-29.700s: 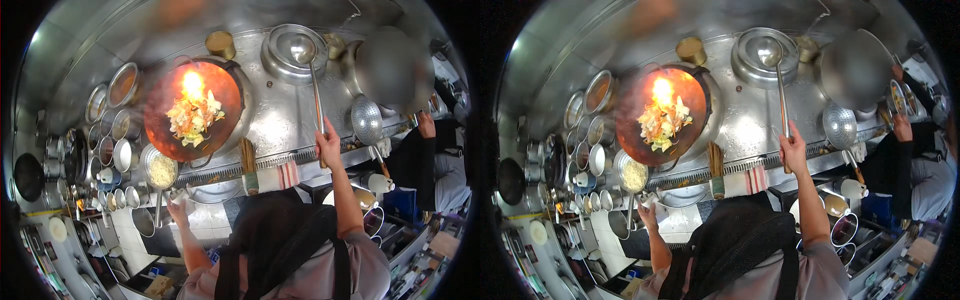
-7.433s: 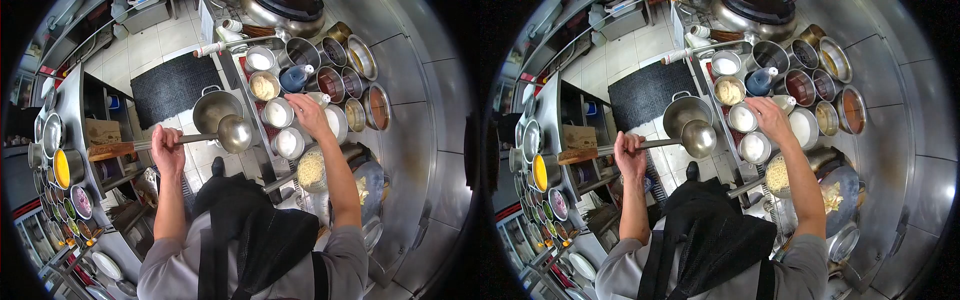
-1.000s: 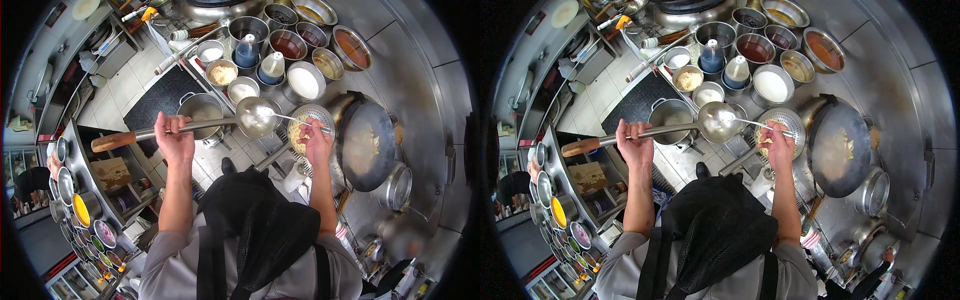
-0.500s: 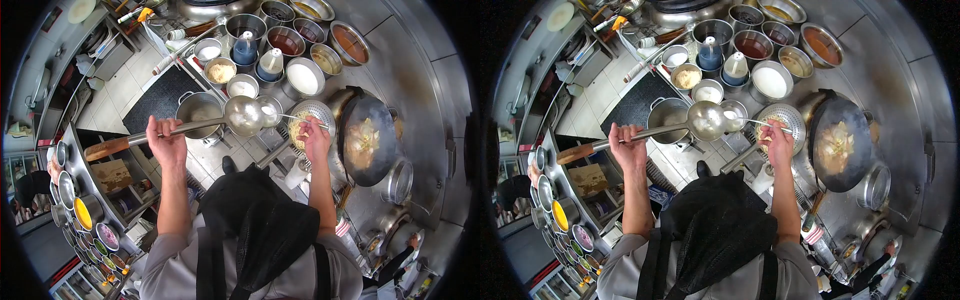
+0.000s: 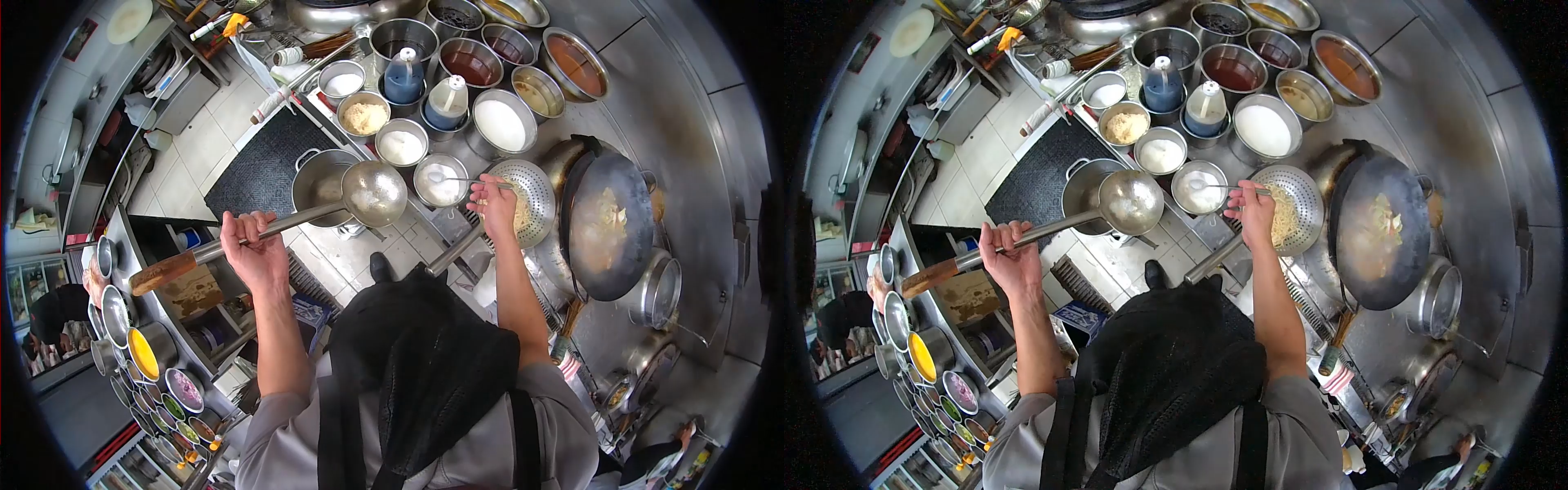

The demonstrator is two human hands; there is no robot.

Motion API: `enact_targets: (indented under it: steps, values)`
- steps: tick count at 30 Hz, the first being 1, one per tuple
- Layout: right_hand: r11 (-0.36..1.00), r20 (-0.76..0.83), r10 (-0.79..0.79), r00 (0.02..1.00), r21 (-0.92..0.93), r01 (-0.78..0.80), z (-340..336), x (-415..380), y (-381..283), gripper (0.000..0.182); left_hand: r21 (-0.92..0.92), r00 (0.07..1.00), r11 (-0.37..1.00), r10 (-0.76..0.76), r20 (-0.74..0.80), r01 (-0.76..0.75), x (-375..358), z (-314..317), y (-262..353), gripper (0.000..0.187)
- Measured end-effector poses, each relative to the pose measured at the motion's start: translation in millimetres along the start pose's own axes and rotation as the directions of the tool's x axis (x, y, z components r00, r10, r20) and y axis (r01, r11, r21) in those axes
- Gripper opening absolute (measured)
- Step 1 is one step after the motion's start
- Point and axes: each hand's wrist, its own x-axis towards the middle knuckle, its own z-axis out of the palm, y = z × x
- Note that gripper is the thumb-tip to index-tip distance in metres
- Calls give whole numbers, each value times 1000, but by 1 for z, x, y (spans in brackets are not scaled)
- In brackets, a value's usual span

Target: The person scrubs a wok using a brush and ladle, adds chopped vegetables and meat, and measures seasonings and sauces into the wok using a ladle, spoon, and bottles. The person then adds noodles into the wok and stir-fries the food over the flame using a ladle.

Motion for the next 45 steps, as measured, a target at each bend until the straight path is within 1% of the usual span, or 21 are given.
enact_targets:
  steps: [8,11,14,19,22,23,25,26,29,32,33,34,35,36,37,39,40,42,43,44,45]
  values:
    - [1000,41,6,999,-14,-5,-1,4,0,32,26,1000,1000,15,-10,-14,4,2,1,47]
    - [1000,15,-25,1000,2,25,-10,-14,-21,32,16,1000,1000,10,10,-10,5,6,-2,46]
    - [991,78,-76,994,115,67,-12,-41,-56,30,-41,999,998,-47,20,48,7,13,-10,45]
    - [974,69,-221,973,-34,224,-15,-57,-67,30,-43,996,996,-72,57,75,0,34,-26,40]
    - [879,136,-435,890,-150,453,4,-99,-76,29,-62,994,994,-93,51,96,-2,36,-24,41]
    - [857,186,-465,866,-149,492,7,-116,-80,23,-70,994,992,-99,54,103,-1,33,-23,42]
    - [616,374,-640,671,-273,739,12,-131,-78,19,-72,995,993,-95,28,97,-3,31,-25,43]
    - [462,474,-686,552,-303,833,11,-138,-76,18,-66,996,994,-90,-7,89,-5,33,-27,44]
    - [325,631,-581,513,-398,858,2,-136,-70,18,-88,995,993,-79,-60,74,-19,39,-32,45]
    - [502,374,-690,619,-370,782,-2,-130,-78,17,-135,998,990,-53,-30,48,-46,40,-31,43]
    - [586,290,-667,687,-367,723,-3,-116,-65,16,-133,999,991,-30,-12,28,-54,38,-30,43]
    - [577,312,-637,705,-412,705,-8,-95,-45,16,-131,1000,991,-8,10,9,-63,36,-28,43]
    - [569,328,-607,724,-457,684,-13,-74,-23,17,-86,998,995,43,-47,-47,-74,38,-27,44]
    - [520,391,-552,736,-528,671,-14,-57,-3,19,-63,995,995,76,-71,-80,-86,44,-26,44]
    - [466,442,-491,751,-596,654,-15,-47,10,21,-48,993,993,109,-36,-111,-97,46,-24,44]
    - [434,536,-348,769,-635,639,-24,-50,11,37,-24,986,986,166,6,-166,-118,55,-20,43]
    - [373,586,-308,749,-650,662,-38,-57,9,45,-20,981,981,192,6,-192,-127,61,-20,42]
    - [239,672,-204,712,-671,702,-68,-93,-32,62,25,961,961,274,35,-275,-147,81,-22,40]
    - [307,682,-21,731,-692,654,-86,-114,-65,85,5,951,959,280,133,-283,-152,83,-23,37]
    - [388,716,-104,691,-610,691,-102,-131,-80,84,-37,939,955,296,175,-294,-158,92,-27,33]
    - [451,738,-192,648,-520,725,-117,-149,-96,82,-1,912,924,377,164,-382,-172,113,-36,30]
